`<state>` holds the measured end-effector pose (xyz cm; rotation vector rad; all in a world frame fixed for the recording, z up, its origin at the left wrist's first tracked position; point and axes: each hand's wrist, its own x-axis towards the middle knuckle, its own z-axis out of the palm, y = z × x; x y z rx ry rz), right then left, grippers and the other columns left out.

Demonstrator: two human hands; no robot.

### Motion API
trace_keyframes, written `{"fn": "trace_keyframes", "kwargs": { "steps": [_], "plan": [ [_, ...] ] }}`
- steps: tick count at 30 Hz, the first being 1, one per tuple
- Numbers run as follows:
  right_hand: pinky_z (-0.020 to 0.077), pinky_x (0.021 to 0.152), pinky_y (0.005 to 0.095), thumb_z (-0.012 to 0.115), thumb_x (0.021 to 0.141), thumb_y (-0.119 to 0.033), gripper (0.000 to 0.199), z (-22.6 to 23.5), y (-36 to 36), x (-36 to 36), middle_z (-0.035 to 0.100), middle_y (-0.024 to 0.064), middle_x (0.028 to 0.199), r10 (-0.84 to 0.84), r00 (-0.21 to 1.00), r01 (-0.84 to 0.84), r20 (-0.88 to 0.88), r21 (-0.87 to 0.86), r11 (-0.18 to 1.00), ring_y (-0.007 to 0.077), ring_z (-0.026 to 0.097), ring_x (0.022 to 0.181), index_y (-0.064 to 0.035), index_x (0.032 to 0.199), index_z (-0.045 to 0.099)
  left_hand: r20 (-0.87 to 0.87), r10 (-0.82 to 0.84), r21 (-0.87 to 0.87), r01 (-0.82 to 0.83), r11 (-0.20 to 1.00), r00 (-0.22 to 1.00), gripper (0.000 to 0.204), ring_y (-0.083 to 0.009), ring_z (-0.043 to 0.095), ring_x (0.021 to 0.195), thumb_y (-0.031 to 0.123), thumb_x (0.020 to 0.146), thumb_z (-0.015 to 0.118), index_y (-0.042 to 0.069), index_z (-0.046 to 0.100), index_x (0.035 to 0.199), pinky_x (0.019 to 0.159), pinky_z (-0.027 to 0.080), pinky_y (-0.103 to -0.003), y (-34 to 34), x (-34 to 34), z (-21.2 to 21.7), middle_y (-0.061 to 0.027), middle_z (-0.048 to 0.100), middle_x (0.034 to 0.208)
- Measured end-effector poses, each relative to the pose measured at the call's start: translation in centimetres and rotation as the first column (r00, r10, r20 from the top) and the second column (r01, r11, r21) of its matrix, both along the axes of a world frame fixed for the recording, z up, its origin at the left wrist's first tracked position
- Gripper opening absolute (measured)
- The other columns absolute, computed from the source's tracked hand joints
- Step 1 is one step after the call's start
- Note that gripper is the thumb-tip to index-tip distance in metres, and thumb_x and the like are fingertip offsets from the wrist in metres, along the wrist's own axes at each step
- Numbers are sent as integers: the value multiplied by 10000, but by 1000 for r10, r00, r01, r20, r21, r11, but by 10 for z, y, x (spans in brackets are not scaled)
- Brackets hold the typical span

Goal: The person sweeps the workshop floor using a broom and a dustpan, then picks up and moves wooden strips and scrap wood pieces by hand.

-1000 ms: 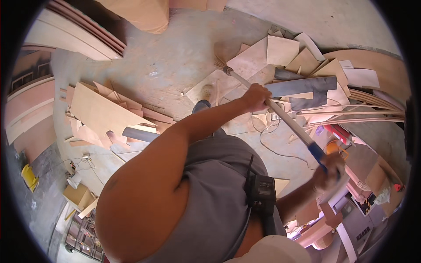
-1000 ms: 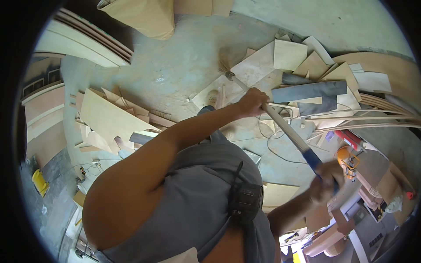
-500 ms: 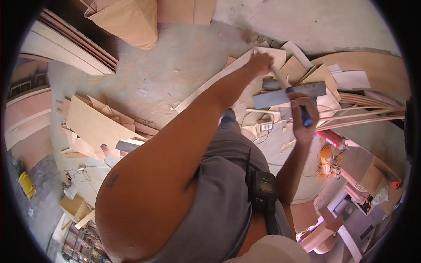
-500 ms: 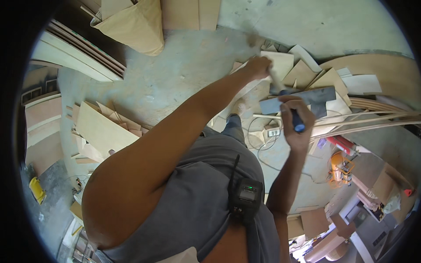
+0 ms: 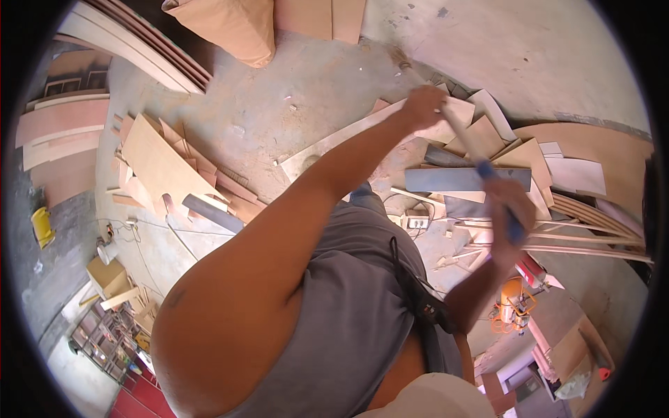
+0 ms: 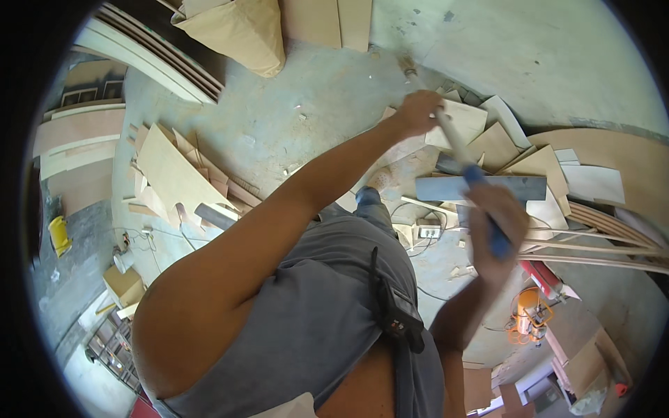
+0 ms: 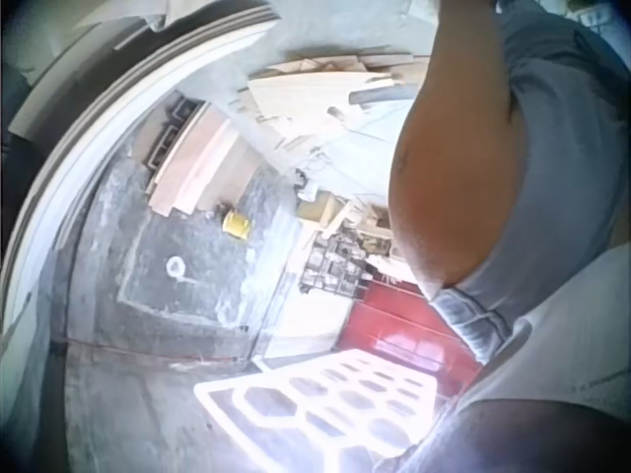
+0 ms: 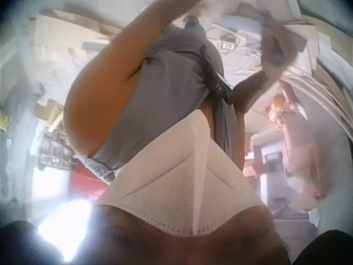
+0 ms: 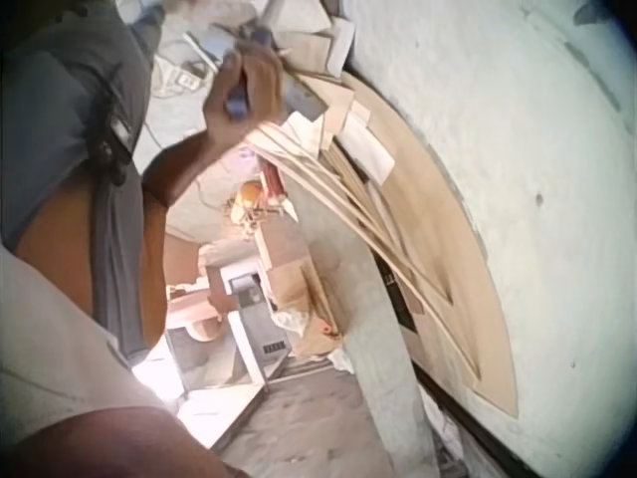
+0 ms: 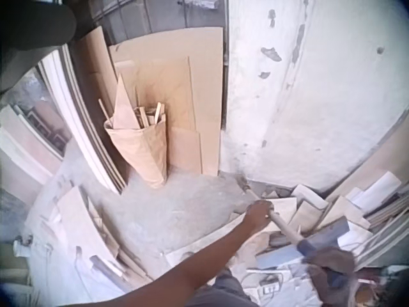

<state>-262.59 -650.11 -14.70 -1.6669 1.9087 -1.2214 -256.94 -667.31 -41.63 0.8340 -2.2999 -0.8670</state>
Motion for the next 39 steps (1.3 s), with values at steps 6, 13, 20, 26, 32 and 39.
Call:
{"fn": "trace_keyframes", "kwargs": {
  "steps": [6,13,20,26,32,39],
  "plan": [
    [415,564,269,560,701,46,24,-28,8,-34,604,109,676,179,924,-237,339,138,962,169,548,575,32,682,563,206,50,159,-84,984,977,190,-269,583,840,286,675,696,154,627,793,801,412,-436,67,48,-44,-54,609,819],
    [381,422,251,574,739,-115,226,53,12,-69,544,125,533,222,959,-147,176,-361,921,184,515,450,-36,547,484,62,-82,-54,85,995,995,182,-285,588,823,276,667,703,131,628,748,779,430,-415,4,-22,61,-78,611,767],
    [381,584,245,527,807,-11,109,-29,-75,-51,574,51,702,129,944,-134,303,-4,991,114,486,629,31,719,576,313,111,127,-157,979,943,245,-306,594,898,270,706,688,135,654,908,781,469,-448,-38,-12,-19,-90,638,885],
    [376,550,300,574,704,-105,154,51,-4,-71,533,115,630,87,957,-74,275,-57,996,184,479,557,30,643,529,-20,-61,14,62,998,998,188,-291,571,841,263,709,683,86,619,722,771,411,-417,10,9,47,-94,603,758],
    [360,622,349,511,852,-191,260,91,1,-33,454,88,640,21,992,13,122,-272,962,216,471,648,-44,654,431,-256,-100,62,119,991,962,212,-293,573,829,284,702,687,88,611,731,772,412,-411,-17,-26,88,-93,595,749],
    [396,704,285,479,819,-30,137,-5,-48,1,615,148,796,-188,963,141,195,232,963,154,512,719,13,690,493,238,-295,306,217,927,925,328,-306,594,909,383,706,698,112,621,874,734,480,-453,2,23,-47,-105,627,892]
  ]
}}
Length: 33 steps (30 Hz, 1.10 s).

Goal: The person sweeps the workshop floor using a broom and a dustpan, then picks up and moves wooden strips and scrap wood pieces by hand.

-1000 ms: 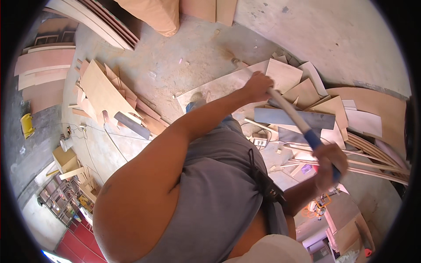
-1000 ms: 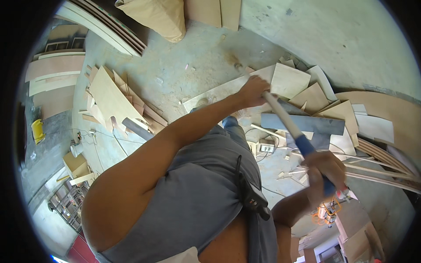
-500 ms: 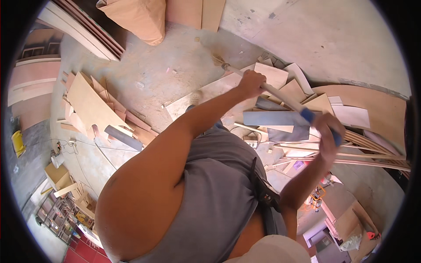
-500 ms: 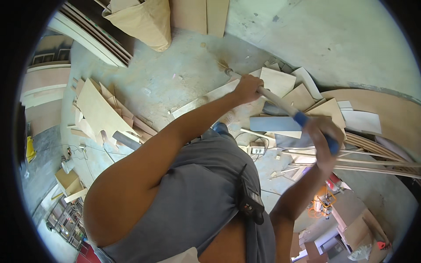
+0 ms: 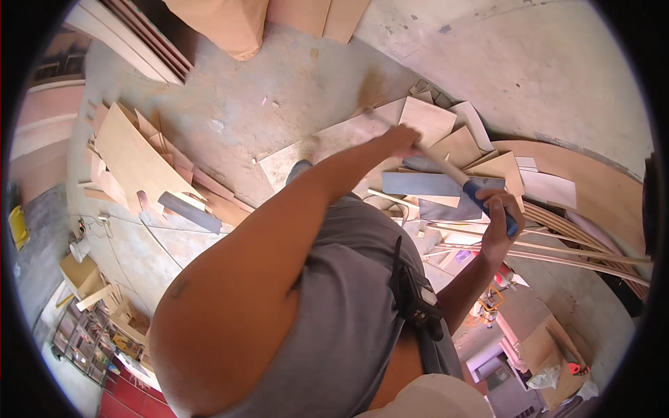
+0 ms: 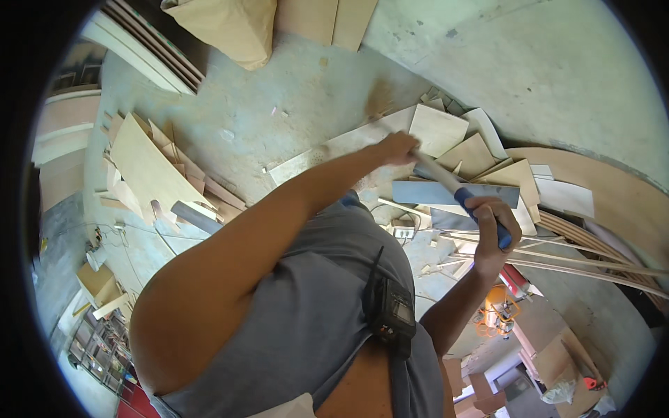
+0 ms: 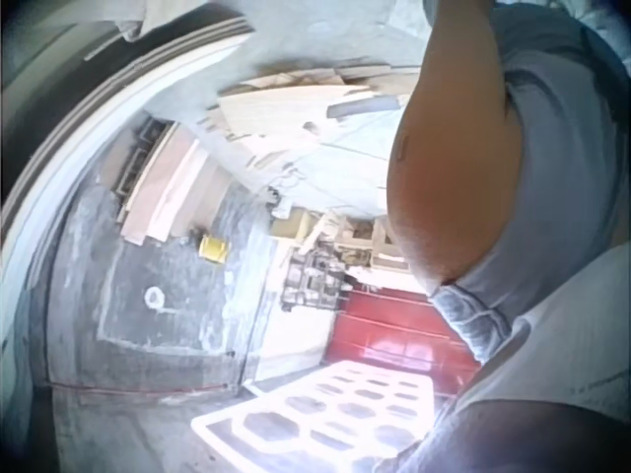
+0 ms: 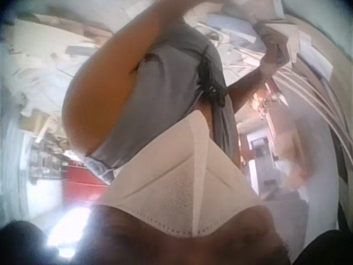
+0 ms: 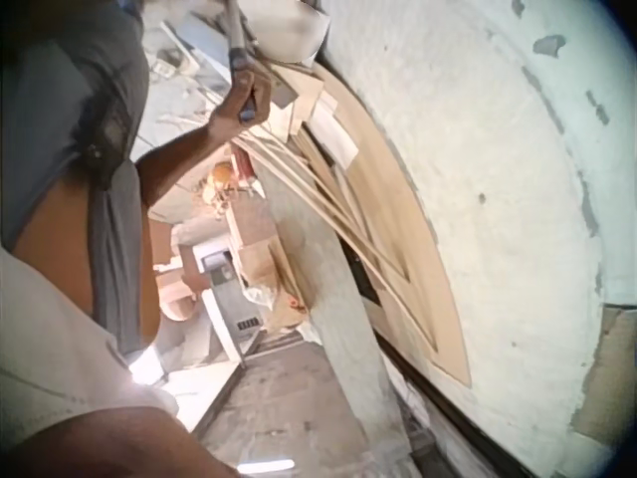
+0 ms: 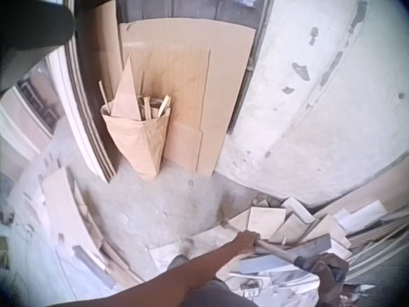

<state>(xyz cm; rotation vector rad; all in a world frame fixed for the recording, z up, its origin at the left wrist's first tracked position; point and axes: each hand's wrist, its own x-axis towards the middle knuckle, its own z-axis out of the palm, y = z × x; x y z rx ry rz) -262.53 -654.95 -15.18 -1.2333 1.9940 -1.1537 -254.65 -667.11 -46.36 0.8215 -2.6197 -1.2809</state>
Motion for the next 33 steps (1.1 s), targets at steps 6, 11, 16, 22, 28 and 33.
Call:
{"fn": "trace_keyframes", "kwargs": {
  "steps": [6,11,16,22,28,33],
  "plan": [
    [418,684,326,478,806,-96,170,0,54,-29,586,172,730,-109,977,149,183,-221,964,222,543,691,18,680,480,-132,-19,21,22,1000,991,287,-318,593,705,352,670,736,98,606,696,710,455,-436,11,69,51,-107,603,681],
    [419,638,304,508,814,-191,217,53,61,-19,544,153,697,126,979,-17,162,-547,837,231,539,677,-21,680,488,-318,-101,-171,48,984,943,236,-315,583,666,288,645,732,95,595,649,678,447,-426,-22,57,119,-100,595,648],
    [462,643,315,562,784,-86,110,33,-9,16,637,161,798,51,966,-123,-254,-276,953,251,586,697,22,768,575,-340,105,-270,-204,941,934,211,-314,597,773,273,650,705,129,651,796,709,453,-426,-87,40,74,-102,626,785],
    [458,657,284,548,763,13,67,-18,-52,67,644,150,757,346,934,-336,84,-112,935,181,588,680,47,713,578,-134,334,-111,-349,930,933,210,-301,568,855,324,737,683,129,621,788,731,424,-469,-35,117,-10,-83,610,798],
    [458,631,329,506,737,-41,122,8,-14,37,614,160,703,193,978,-167,72,-275,947,233,577,648,43,664,555,-163,222,-78,-237,968,961,245,-316,588,671,327,706,672,107,596,629,683,442,-435,-42,141,56,-90,587,647],
    [433,585,306,569,783,-160,216,46,-41,52,593,161,691,287,958,-255,2,-454,854,215,556,618,38,696,557,-245,161,-254,-223,941,956,252,-317,573,707,315,733,687,95,583,668,653,442,-433,-101,126,106,-112,583,695]
  ]
}}
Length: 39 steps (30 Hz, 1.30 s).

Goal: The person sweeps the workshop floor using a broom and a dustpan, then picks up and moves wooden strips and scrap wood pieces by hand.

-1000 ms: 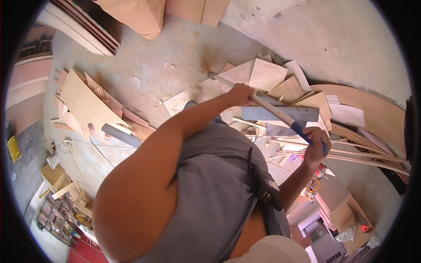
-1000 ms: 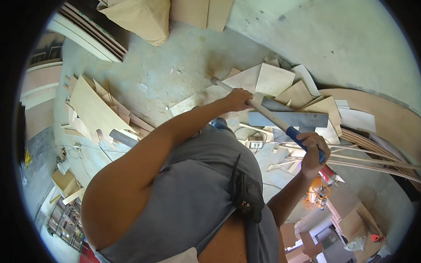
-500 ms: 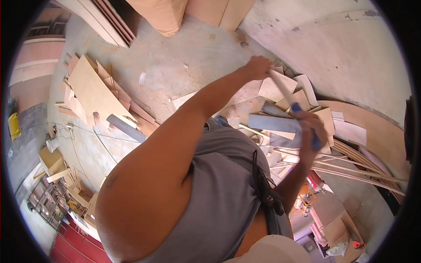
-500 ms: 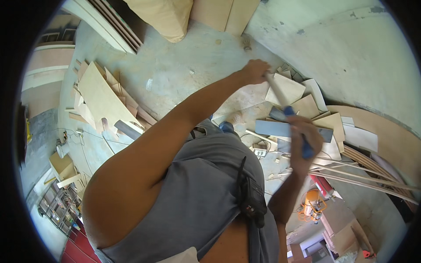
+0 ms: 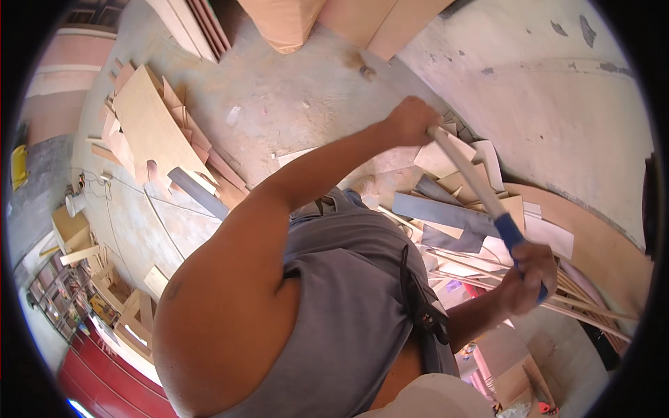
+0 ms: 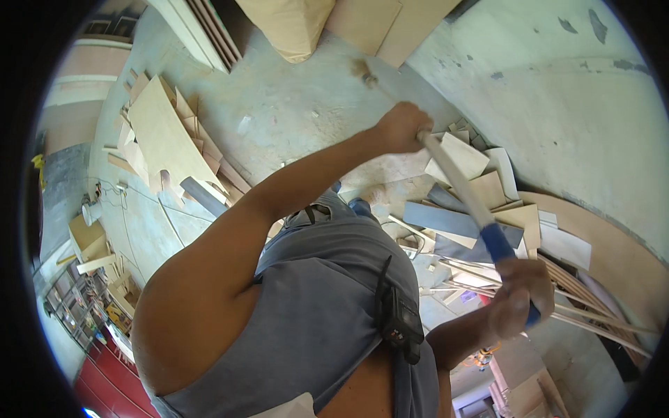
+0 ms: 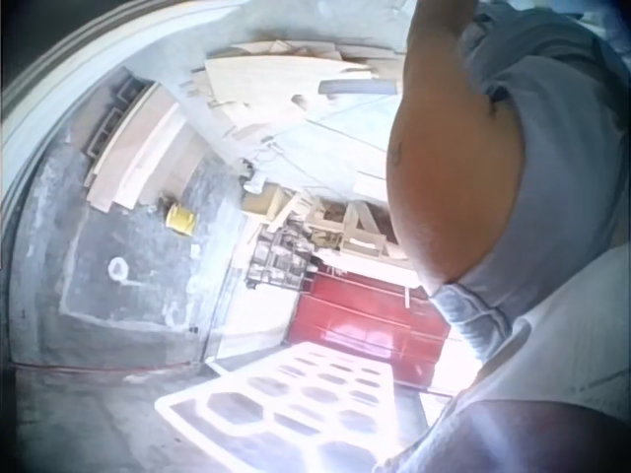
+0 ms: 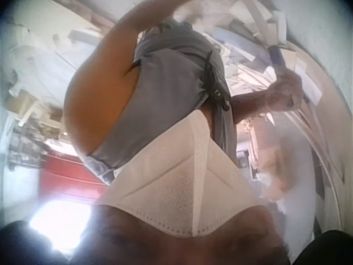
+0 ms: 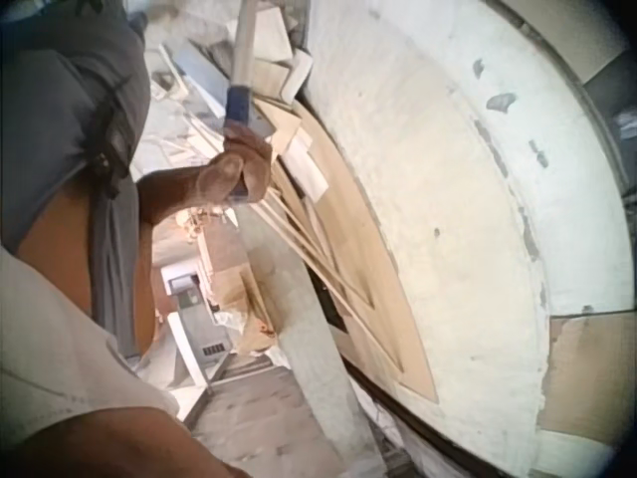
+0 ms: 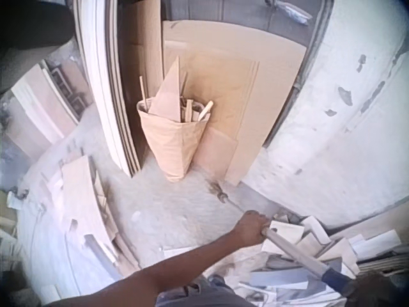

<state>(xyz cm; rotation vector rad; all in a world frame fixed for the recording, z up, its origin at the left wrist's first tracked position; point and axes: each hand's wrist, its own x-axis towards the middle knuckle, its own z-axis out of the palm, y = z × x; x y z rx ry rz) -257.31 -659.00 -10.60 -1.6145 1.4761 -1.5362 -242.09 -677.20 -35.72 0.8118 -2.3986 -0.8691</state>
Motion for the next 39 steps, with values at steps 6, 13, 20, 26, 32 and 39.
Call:
{"fn": "trace_keyframes", "kwargs": {
  "steps": [6,13,20,26,32,39],
  "plan": [
    [427,652,254,547,796,-5,116,-86,-81,59,638,91,780,178,975,-116,-135,377,919,133,558,711,47,843,640,127,477,168,-492,854,870,164,-311,575,905,259,716,676,126,615,788,788,443,-468,-18,38,-120,-96,605,819],
    [458,715,317,515,708,-9,116,-62,-49,11,641,138,773,4,999,14,-51,340,940,205,577,706,59,729,606,92,232,219,-247,944,968,182,-313,568,854,240,675,682,117,622,795,884,396,-455,21,80,-58,-104,604,806],
    [456,797,351,498,830,-74,148,-59,-107,45,639,171,871,110,973,-61,-201,234,970,227,587,833,31,739,548,38,407,41,-409,912,912,203,-309,567,883,243,645,682,127,619,801,848,409,-469,-78,59,-63,-85,608,832],
    [452,740,297,515,794,18,82,-121,-128,97,653,163,897,384,921,-328,-62,409,852,194,588,781,52,792,590,268,548,222,-604,765,792,180,-300,522,1018,241,698,649,122,607,827,838,399,-475,-7,130,-151,-79,599,969],
    [463,716,313,533,755,-4,67,-90,-94,77,645,194,821,314,946,-322,83,362,875,209,593,735,42,726,572,86,510,173,-517,838,856,285,-303,551,813,317,746,710,91,559,660,787,407,-432,12,146,-83,-83,581,733],
    [479,694,332,550,806,-77,133,-46,-119,76,654,172,828,301,950,-269,-88,267,926,221,605,720,45,784,600,-146,515,-57,-526,848,845,319,-316,548,663,302,742,707,76,533,599,701,426,-425,-46,142,-43,-86,552,618]
  ]
}}
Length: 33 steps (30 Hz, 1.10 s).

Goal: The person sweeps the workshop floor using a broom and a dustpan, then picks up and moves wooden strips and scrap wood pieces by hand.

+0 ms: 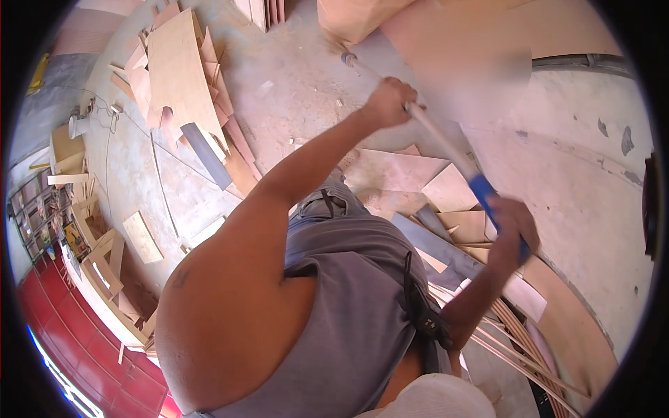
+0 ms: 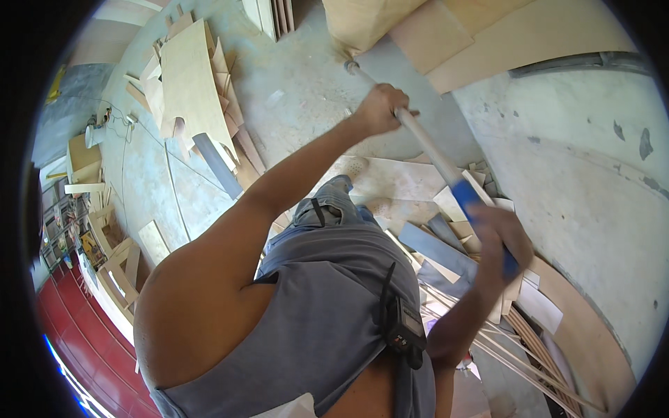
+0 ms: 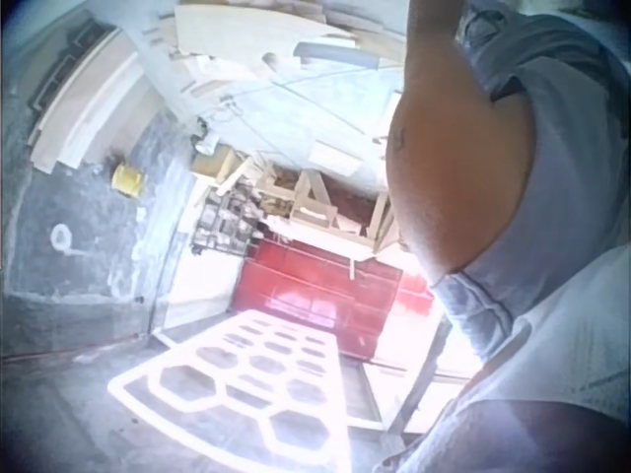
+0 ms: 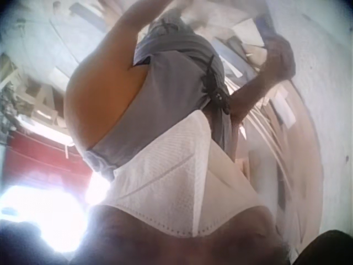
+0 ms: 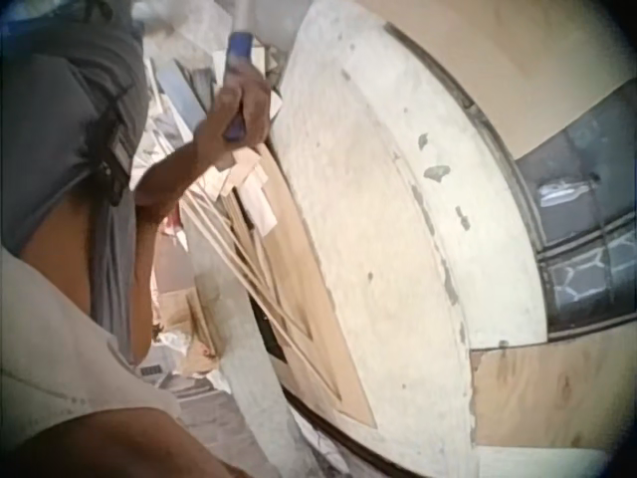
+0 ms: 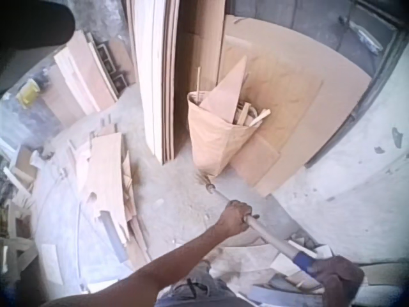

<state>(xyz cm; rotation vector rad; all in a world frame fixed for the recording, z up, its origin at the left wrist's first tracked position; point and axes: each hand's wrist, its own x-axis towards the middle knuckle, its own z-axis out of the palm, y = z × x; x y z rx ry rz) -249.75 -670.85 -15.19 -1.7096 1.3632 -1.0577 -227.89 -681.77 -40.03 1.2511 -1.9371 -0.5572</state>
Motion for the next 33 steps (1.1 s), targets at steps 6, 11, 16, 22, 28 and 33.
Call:
{"fn": "trace_keyframes", "kwargs": {
  "steps": [6,11,16,22,28,33],
  "plan": [
    [447,661,265,550,803,19,75,-69,-16,59,663,127,925,245,969,-248,42,201,948,142,563,696,42,845,607,205,135,391,-207,897,969,247,-318,573,852,275,762,690,68,563,718,780,432,-455,50,57,-82,-118,595,810],
    [449,660,265,543,797,25,93,-28,-8,47,662,140,933,322,942,-334,98,152,930,138,564,707,49,860,606,177,117,267,-162,950,977,211,-310,551,881,249,751,693,86,563,719,785,419,-440,48,73,-28,-100,594,834],
    [472,734,279,564,770,42,130,-28,-40,107,656,161,962,302,952,-304,40,88,949,175,605,791,53,893,604,190,232,153,-262,953,954,225,-315,560,912,279,725,703,96,593,795,803,428,-455,-19,123,-39,-93,608,877],
    [469,740,271,624,772,-5,171,-124,-57,152,632,150,959,579,813,-581,62,127,804,174,605,789,7,941,603,339,471,250,-561,790,814,245,-313,570,942,328,735,706,126,613,838,815,441,-443,32,137,-113,-82,617,946],
    [467,787,332,599,751,18,131,-61,-9,72,643,178,928,458,885,-465,85,134,875,246,616,807,29,881,608,189,310,52,-325,944,932,347,-293,576,703,369,701,730,87,555,600,701,437,-411,65,113,-69,-86,578,657],
    [410,610,330,533,792,-183,253,49,57,-46,588,143,695,-69,988,49,-140,-145,988,223,523,642,-5,613,512,-143,-50,30,55,998,988,414,-332,529,592,404,683,742,85,524,535,666,433,-409,55,-14,23,-114,536,577]
  ]
}}
